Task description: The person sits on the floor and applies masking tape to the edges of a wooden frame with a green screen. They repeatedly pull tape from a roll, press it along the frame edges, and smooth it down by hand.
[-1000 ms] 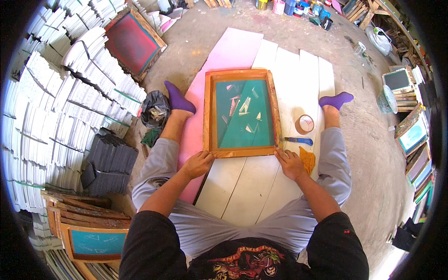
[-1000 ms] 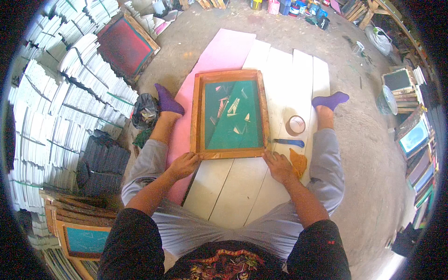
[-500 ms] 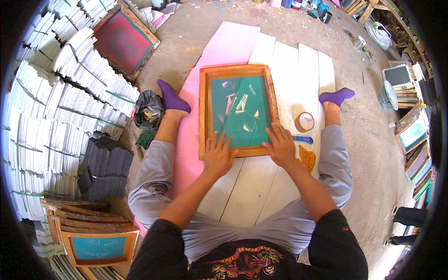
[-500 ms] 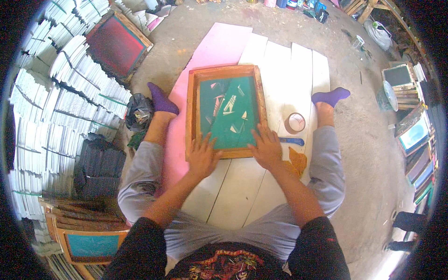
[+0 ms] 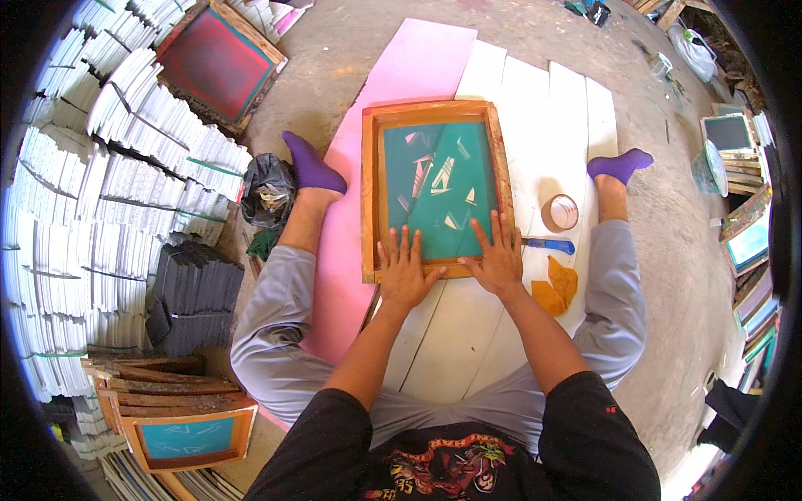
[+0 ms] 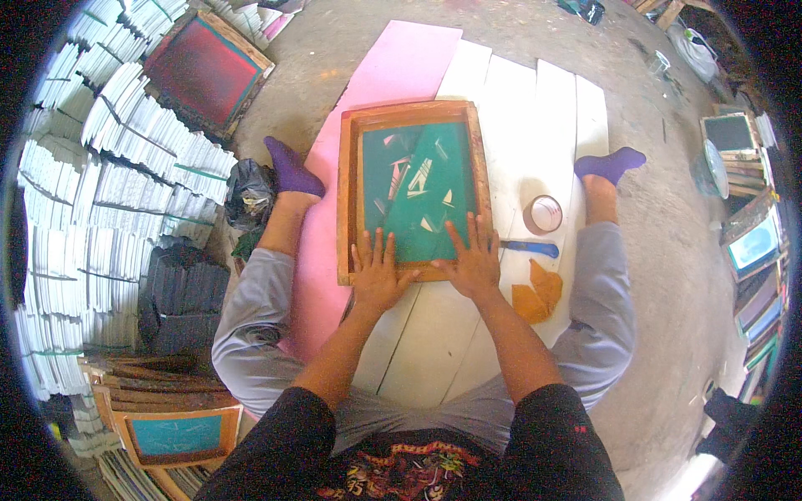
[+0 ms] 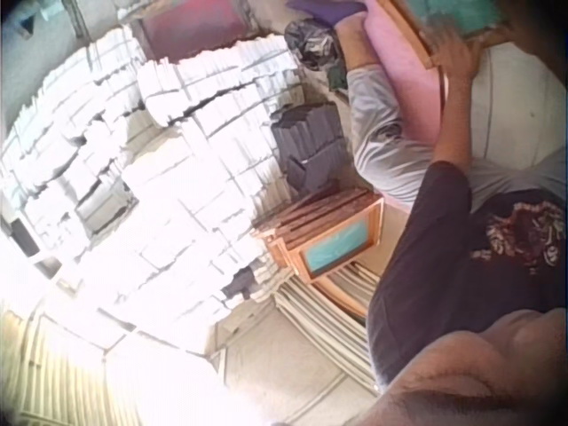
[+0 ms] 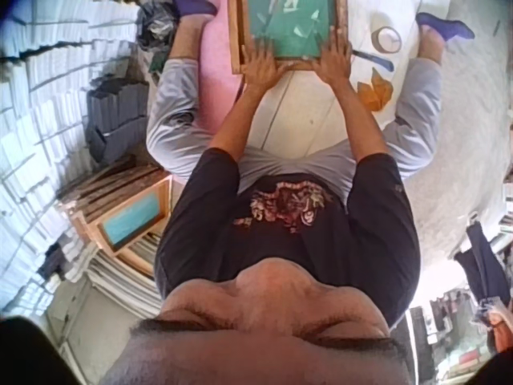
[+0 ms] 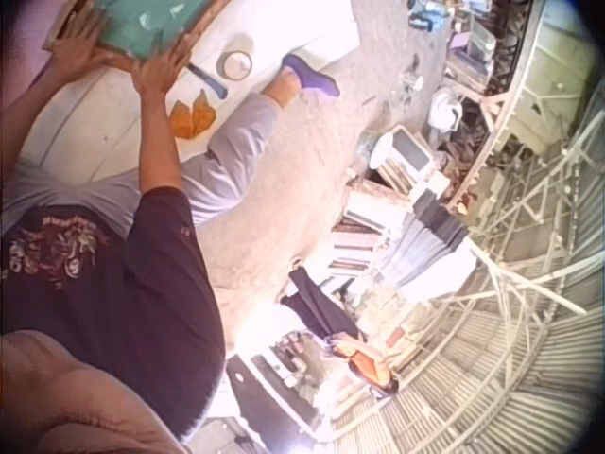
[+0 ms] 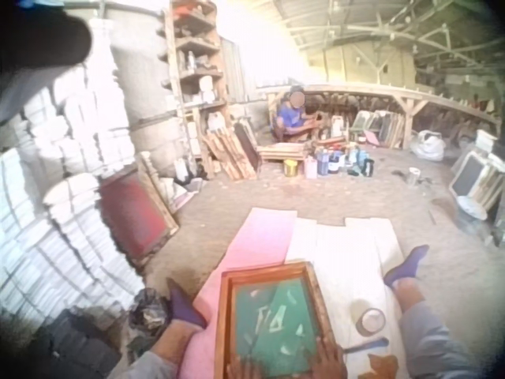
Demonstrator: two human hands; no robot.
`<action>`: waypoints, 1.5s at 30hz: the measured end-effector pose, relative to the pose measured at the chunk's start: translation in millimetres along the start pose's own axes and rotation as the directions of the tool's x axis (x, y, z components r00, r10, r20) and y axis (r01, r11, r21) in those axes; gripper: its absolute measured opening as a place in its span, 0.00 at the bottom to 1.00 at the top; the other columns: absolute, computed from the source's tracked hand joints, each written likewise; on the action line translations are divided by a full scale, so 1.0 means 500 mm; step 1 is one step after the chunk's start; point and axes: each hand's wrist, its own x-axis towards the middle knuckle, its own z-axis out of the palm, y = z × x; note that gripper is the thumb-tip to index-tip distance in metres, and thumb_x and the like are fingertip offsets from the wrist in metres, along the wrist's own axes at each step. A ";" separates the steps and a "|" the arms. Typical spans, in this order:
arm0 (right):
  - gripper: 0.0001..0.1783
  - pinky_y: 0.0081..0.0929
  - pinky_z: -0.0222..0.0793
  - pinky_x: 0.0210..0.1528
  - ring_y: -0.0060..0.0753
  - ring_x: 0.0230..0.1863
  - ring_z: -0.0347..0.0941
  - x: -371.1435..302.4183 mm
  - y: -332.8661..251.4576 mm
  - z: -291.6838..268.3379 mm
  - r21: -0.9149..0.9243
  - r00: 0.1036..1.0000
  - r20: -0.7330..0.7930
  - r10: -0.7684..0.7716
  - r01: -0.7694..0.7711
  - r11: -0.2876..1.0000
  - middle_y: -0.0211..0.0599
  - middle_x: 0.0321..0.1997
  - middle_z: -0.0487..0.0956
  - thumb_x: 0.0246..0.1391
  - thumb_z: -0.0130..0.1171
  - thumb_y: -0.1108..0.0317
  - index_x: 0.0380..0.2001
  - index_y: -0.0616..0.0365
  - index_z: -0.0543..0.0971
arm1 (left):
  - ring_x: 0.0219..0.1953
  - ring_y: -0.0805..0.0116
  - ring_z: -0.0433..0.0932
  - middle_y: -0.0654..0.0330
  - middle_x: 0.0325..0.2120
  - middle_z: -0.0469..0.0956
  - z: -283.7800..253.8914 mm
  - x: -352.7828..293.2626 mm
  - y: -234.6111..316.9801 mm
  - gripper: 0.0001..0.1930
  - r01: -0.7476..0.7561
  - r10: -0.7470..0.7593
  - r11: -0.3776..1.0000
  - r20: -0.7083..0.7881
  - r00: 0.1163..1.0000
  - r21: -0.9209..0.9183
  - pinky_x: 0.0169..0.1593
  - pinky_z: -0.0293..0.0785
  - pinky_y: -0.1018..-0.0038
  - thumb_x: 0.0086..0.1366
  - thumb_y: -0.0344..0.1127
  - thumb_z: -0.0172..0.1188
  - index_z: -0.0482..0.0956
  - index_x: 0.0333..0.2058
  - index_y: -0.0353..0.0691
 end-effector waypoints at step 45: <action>0.23 0.45 0.63 0.69 0.50 0.56 0.75 -0.037 0.041 -0.052 -0.015 0.919 0.264 -0.294 0.308 0.951 0.47 0.44 0.81 0.52 0.68 0.54 0.43 0.61 0.81 | 0.39 0.56 0.80 0.54 0.32 0.80 -0.043 -0.030 -0.167 0.19 -0.443 0.443 0.896 0.059 0.894 -0.024 0.47 0.75 0.63 0.57 0.47 0.70 0.78 0.38 0.38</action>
